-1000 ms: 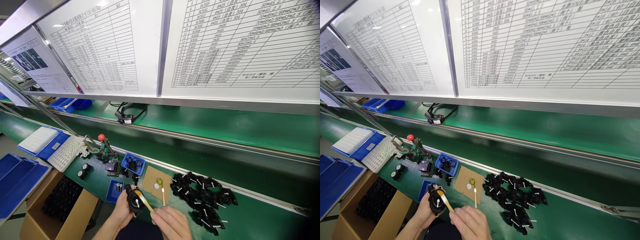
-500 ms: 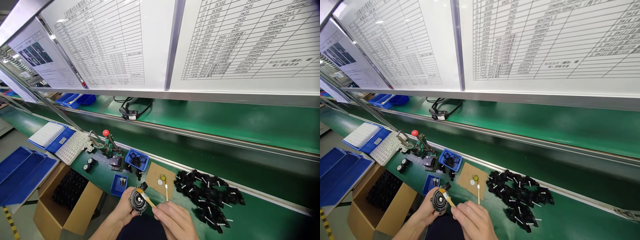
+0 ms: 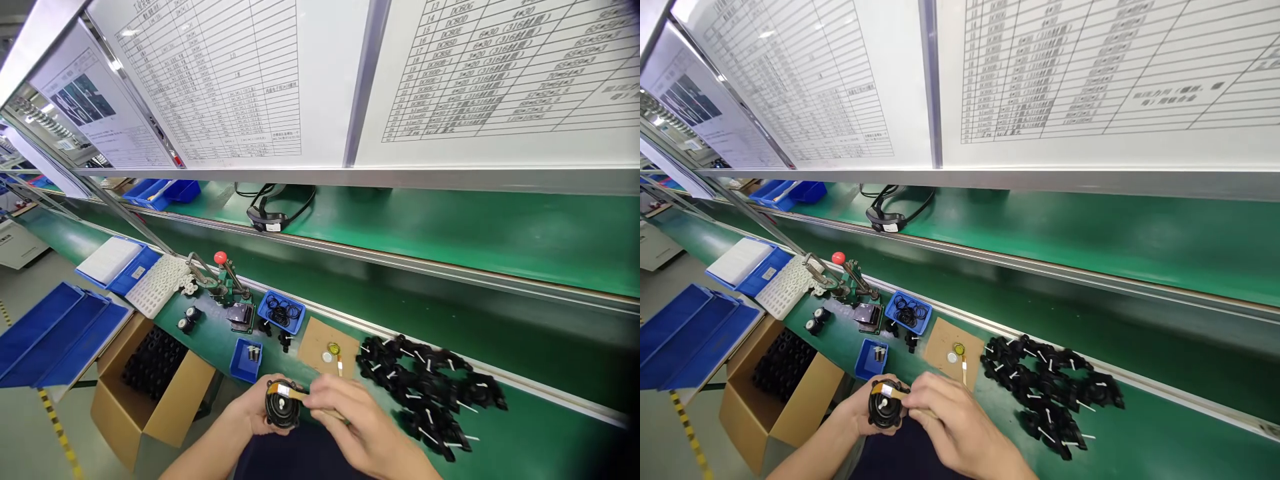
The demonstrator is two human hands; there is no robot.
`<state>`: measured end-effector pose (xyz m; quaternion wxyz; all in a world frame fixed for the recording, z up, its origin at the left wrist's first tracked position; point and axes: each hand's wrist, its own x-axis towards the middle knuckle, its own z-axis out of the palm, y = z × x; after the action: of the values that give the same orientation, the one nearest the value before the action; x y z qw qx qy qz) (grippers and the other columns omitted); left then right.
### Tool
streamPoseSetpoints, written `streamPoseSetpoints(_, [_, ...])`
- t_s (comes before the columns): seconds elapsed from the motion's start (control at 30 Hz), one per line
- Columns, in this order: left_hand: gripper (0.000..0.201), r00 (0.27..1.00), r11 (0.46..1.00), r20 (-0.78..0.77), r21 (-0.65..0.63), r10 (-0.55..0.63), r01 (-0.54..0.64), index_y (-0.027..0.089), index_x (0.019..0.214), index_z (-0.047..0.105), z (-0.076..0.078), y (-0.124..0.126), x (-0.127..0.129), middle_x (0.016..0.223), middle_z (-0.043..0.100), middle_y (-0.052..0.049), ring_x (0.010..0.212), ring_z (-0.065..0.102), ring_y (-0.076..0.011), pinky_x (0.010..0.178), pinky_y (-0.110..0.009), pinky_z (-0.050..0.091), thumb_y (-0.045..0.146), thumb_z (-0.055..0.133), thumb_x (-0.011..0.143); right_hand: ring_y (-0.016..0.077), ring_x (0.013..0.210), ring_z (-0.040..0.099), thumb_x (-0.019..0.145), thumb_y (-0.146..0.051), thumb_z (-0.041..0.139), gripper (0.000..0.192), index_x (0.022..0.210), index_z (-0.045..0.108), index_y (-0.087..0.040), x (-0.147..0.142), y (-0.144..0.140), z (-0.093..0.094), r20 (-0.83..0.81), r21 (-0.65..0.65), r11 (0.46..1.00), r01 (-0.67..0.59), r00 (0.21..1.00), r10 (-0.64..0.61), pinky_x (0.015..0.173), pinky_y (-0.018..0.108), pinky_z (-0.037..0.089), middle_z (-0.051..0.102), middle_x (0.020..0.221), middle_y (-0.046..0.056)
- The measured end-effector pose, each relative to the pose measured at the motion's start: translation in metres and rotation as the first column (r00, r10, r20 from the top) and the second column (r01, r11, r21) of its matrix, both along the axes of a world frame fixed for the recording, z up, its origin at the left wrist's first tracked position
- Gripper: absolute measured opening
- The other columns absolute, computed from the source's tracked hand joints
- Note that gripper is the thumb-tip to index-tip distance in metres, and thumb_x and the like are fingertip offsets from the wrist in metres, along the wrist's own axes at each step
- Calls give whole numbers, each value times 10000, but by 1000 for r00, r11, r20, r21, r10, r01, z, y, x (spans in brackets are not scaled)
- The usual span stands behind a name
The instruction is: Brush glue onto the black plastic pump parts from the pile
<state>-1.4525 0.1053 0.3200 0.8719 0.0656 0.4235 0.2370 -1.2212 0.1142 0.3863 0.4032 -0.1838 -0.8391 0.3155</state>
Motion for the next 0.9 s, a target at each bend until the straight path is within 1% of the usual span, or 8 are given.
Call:
streamPoseSetpoints(0.2, [378, 984, 986, 77, 54, -160, 156, 207, 468, 440, -11, -2, 1, 402, 364, -1, 269, 217, -88, 333, -240, 39, 351, 605, 777, 153, 895, 637, 1071, -195, 569, 116, 1110, 672, -230, 2, 29, 16, 121, -289, 942, -169, 970, 211, 834, 295, 512, 688, 1009, 22])
streamPoseSetpoints(0.33, [424, 989, 987, 43, 82, -144, 140, 228, 445, 376, -20, -4, 4, 379, 315, 22, 266, 193, -75, 338, -238, 41, 363, 688, 698, 163, 895, 647, 1059, -222, 603, 84, 1074, 686, -221, -2, 43, 23, 117, -314, 910, -270, 940, 319, 853, 306, 504, 699, 984, 15])
streamPoseSetpoints(0.5, [295, 997, 988, -67, 156, 28, -17, 208, 548, 459, -24, -2, 3, 391, 272, 62, 287, 158, -67, 369, -224, 24, 308, 611, 781, 162, 856, 627, 1085, -187, 529, 101, 1080, 625, -220, -9, 28, 14, 249, -60, 997, -39, 967, 52, 769, 294, 478, 674, 965, 19])
streamPoseSetpoints(0.6, [217, 973, 964, -158, 232, 168, -129, 187, 643, 527, -33, -2, -1, 434, 344, 65, 319, 186, -52, 393, -214, 50, 293, 646, 790, 178, 833, 624, 1093, -163, 493, 122, 1106, 609, -199, -13, 10, -4, 188, 146, 980, 134, 969, -160, 693, 306, 459, 676, 952, 42])
streamPoseSetpoints(0.67, [255, 944, 941, -216, 284, 249, -183, 175, 692, 558, -49, -2, -4, 475, 406, 63, 342, 232, -40, 404, -209, 91, 344, 731, 773, 189, 810, 623, 1085, -140, 483, 141, 1124, 607, -194, -14, 0, -23, 152, 180, 955, 235, 953, -263, 660, 314, 451, 677, 934, 48])
streamPoseSetpoints(0.73, [397, 909, 919, -272, 324, 316, -223, 180, 691, 552, -76, -1, -4, 478, 408, 71, 352, 281, -43, 408, -209, 125, 470, 819, 737, 188, 794, 636, 1081, -136, 483, 161, 1143, 617, -201, -10, -9, -47, 126, 112, 935, 335, 929, -348, 672, 308, 479, 677, 921, 48])
streamPoseSetpoints(0.8, [565, 870, 910, -335, 331, 362, -251, 195, 656, 515, -112, 1, -3, 457, 378, 82, 355, 323, -55, 408, -207, 147, 637, 865, 677, 182, 800, 666, 1087, -172, 501, 164, 1167, 637, -214, -3, -18, -78, 85, -36, 893, 448, 892, -444, 704, 289, 526, 688, 936, 50])
streamPoseSetpoints(0.9, [692, 800, 919, -458, 261, 388, -296, 201, 624, 459, -174, 5, -1, 475, 429, 60, 371, 372, -56, 409, -184, 177, 772, 846, 666, 186, 828, 711, 1091, -287, 545, 174, 1159, 690, -219, 15, -34, -127, 56, -286, 758, 587, 800, -598, 693, 251, 571, 716, 981, 72])
